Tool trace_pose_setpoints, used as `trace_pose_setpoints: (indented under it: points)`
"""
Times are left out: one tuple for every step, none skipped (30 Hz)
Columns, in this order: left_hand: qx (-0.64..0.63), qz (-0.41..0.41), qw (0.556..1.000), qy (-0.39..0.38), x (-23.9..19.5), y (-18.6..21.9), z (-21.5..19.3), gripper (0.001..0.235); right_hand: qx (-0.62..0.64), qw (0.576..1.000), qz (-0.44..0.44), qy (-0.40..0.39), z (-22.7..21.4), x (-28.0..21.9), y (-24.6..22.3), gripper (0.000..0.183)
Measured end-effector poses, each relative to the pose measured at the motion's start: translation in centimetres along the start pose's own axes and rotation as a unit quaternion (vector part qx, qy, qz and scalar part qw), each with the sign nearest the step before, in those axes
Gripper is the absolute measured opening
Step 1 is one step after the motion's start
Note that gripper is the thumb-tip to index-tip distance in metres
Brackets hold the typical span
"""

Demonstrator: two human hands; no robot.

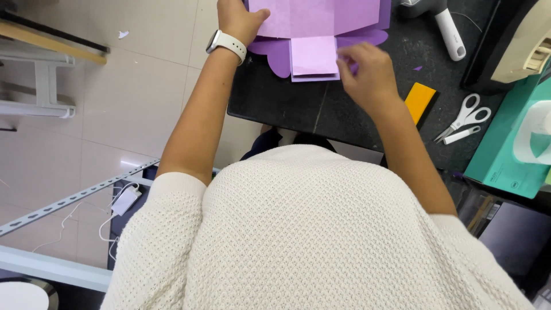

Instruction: Assembling a purple paper explosion box and decorating it with paper roses and chocolate bars.

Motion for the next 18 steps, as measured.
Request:
trace_pose_setpoints:
  points:
    - [-0.015,-0.036,0.999,-0.014,0.0,0.1,0.1,0.035,0.018,1.000,0.009,0.011,-0.1,-1.0,-0.2,0.014]
    - [-0.029,-0.071,0.997,-0.032,-0.2,0.3,0.3,0.027,0.036,0.999,0.020,0.023,-0.2,-2.4,-0.5,0.012]
    - [-0.028,-0.067,0.997,-0.038,-0.8,0.7,0.2,0.027,0.036,0.999,0.026,0.026,-0.3,-3.1,-1.2,0.012]
    - [-0.099,-0.087,0.989,-0.068,-1.1,1.2,0.3,0.029,0.040,0.998,0.016,0.054,-0.7,-3.7,-1.9,0.010]
    - [-0.169,-0.107,0.975,-0.099,-1.5,1.7,0.4,0.035,0.044,0.996,0.005,0.083,-1.1,-4.3,-2.6,0.009]
    - [-0.166,-0.100,0.975,-0.106,-2.9,2.7,-0.4,0.035,0.042,0.995,0.011,0.090,-1.1,-4.5,-3.4,0.009]
    - [-0.251,-0.068,0.958,-0.118,-4.3,3.9,-1.3,0.032,0.108,0.984,0.052,0.131,-1.4,-4.8,-3.8,0.007]
    - [-0.334,-0.037,0.932,-0.134,-5.9,5.2,-2.0,0.032,0.172,0.965,0.093,0.172,-1.6,-5.3,-4.3,0.005]
    - [-0.332,-0.032,0.932,-0.143,-7.3,5.7,-2.0,0.032,0.169,0.964,0.100,0.180,-1.6,-5.1,-4.8,0.005]
    - [-0.383,-0.006,0.910,-0.155,-8.7,6.3,-2.3,0.035,0.294,0.925,0.194,0.145,-0.9,-5.0,-4.6,0.013]
    - [-0.434,0.018,0.885,-0.167,-10.1,6.8,-2.7,0.039,0.412,0.861,0.280,0.104,-0.1,-5.0,-4.7,0.021]
    - [-0.433,0.021,0.885,-0.171,-11.0,7.1,-2.6,0.039,0.412,0.860,0.281,0.109,0.5,-4.9,-4.2,0.021]
    - [-0.453,0.022,0.875,-0.167,-11.8,7.4,-2.7,0.038,0.487,0.809,0.315,0.099,1.6,-5.0,-3.6,0.030]
    - [-0.475,0.023,0.865,-0.161,-12.7,7.6,-2.8,0.038,0.557,0.750,0.346,0.086,2.6,-4.9,-3.0,0.041]
    - [-0.475,0.025,0.865,-0.163,-12.9,7.9,-2.5,0.038,0.557,0.750,0.345,0.089,3.1,-4.7,-2.6,0.041]
    - [-0.493,0.030,0.853,-0.166,-13.4,8.1,-2.2,0.038,0.599,0.715,0.345,0.104,3.7,-4.7,-2.2,0.036]
    - [-0.511,0.035,0.842,-0.168,-14.0,8.2,-2.0,0.038,0.640,0.678,0.343,0.118,4.3,-4.6,-1.8,0.032]
    - [-0.512,0.035,0.841,-0.168,-14.2,8.3,-1.8,0.038,0.639,0.678,0.343,0.118,4.4,-4.5,-1.9,0.032]
Point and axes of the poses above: each hand's wrist, its own x-axis towards the middle knuckle, its own z-axis out of the palm, y = z × x, the point moved 4 cm from there along x, towards the middle knuckle, and after that the axes turned 11 degrees about x, right-handed, at the moved point
